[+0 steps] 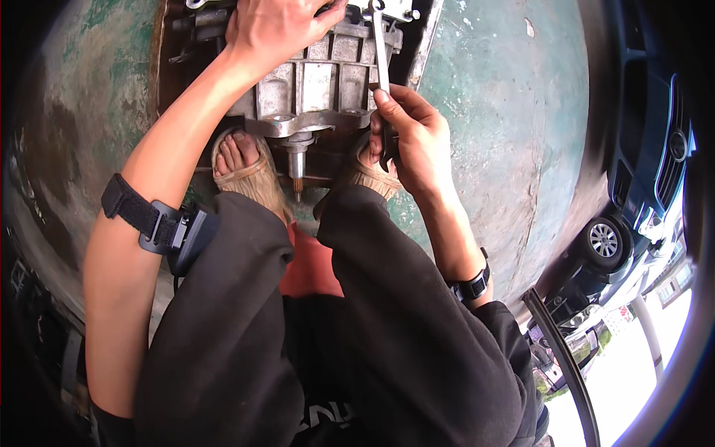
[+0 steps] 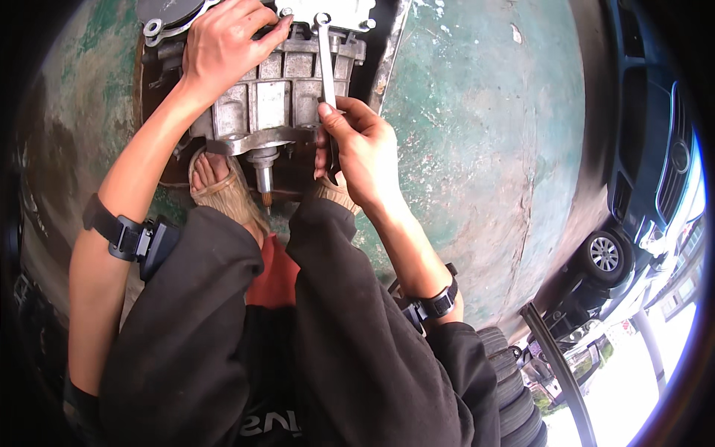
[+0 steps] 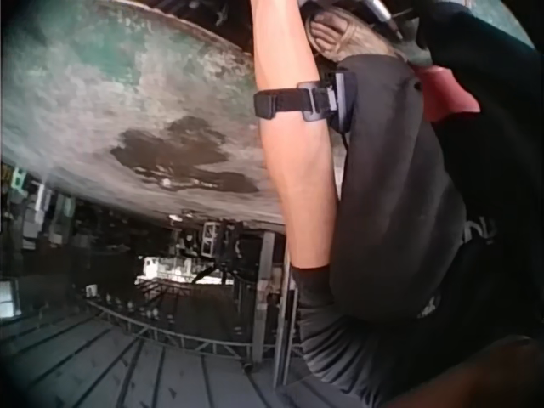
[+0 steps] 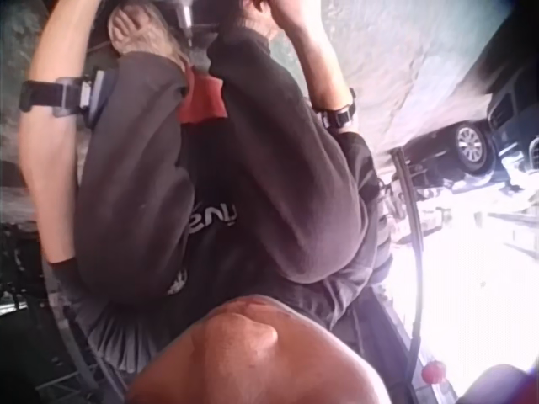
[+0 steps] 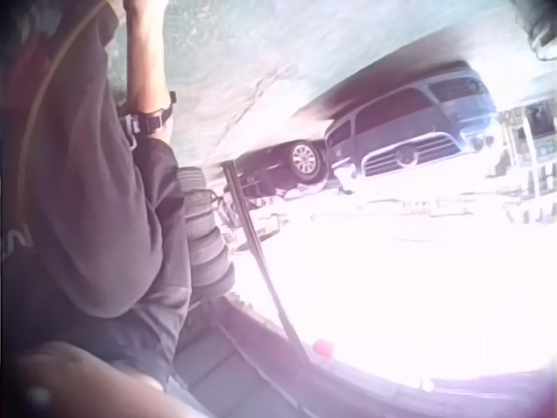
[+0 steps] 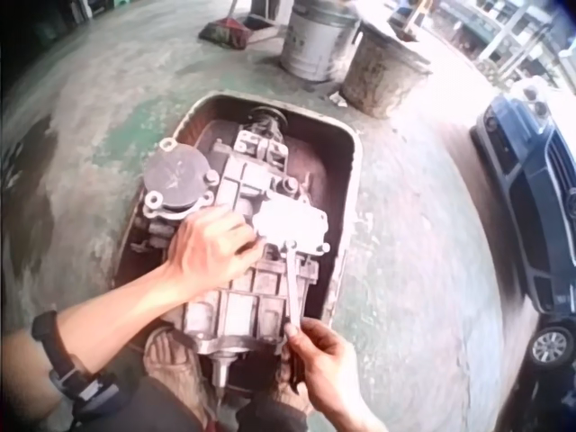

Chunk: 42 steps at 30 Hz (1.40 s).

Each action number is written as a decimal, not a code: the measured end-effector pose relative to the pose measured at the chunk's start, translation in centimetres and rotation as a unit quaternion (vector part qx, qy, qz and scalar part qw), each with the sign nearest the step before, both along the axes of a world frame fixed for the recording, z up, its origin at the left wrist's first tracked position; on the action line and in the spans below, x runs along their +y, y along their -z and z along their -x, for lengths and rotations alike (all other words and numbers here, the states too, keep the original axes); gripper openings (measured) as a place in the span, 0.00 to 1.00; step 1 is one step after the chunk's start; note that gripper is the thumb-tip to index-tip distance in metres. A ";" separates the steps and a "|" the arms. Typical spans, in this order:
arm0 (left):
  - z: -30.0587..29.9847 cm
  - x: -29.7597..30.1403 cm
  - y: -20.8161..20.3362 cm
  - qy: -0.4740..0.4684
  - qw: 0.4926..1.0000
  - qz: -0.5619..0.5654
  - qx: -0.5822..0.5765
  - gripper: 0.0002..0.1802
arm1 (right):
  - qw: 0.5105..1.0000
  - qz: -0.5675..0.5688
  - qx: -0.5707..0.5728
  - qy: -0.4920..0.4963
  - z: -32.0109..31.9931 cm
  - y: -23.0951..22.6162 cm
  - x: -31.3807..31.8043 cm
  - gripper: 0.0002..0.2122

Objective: The person uses a wrench to tighten bolts on a metallic engine block while another person assists. They coordinate to secure the engine cover and adjust components on the block.

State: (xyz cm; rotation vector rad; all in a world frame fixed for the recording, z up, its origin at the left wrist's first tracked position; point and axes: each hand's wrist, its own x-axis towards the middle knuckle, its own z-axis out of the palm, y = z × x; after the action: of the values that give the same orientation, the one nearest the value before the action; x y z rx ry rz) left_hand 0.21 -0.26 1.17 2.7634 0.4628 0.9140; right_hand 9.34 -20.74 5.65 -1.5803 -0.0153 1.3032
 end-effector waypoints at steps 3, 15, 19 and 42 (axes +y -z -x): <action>0.0 0.0 0.0 0.007 1.000 0.006 0.009 0.11 | 0.999 -0.020 0.029 0.014 0.2 0.3 -0.3 0.11; 0.1 0.0 -0.1 0.005 1.000 0.000 0.001 0.10 | 0.993 -0.021 0.107 0.043 1.3 -0.8 0.9 0.10; 0.1 -0.1 -0.1 0.005 1.000 0.002 -0.002 0.10 | 0.991 -0.021 0.124 0.055 1.8 -1.1 1.5 0.10; 0.1 0.0 0.3 0.015 1.000 0.000 -0.003 0.11 | 0.776 0.049 -0.437 -0.451 -19.3 5.7 3.8 0.26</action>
State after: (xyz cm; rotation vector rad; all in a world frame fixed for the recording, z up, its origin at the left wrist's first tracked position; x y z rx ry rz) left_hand 0.09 -0.22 0.84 2.7589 0.4210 0.9140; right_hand 28.60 -16.98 -0.10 -2.2521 -1.4666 1.0756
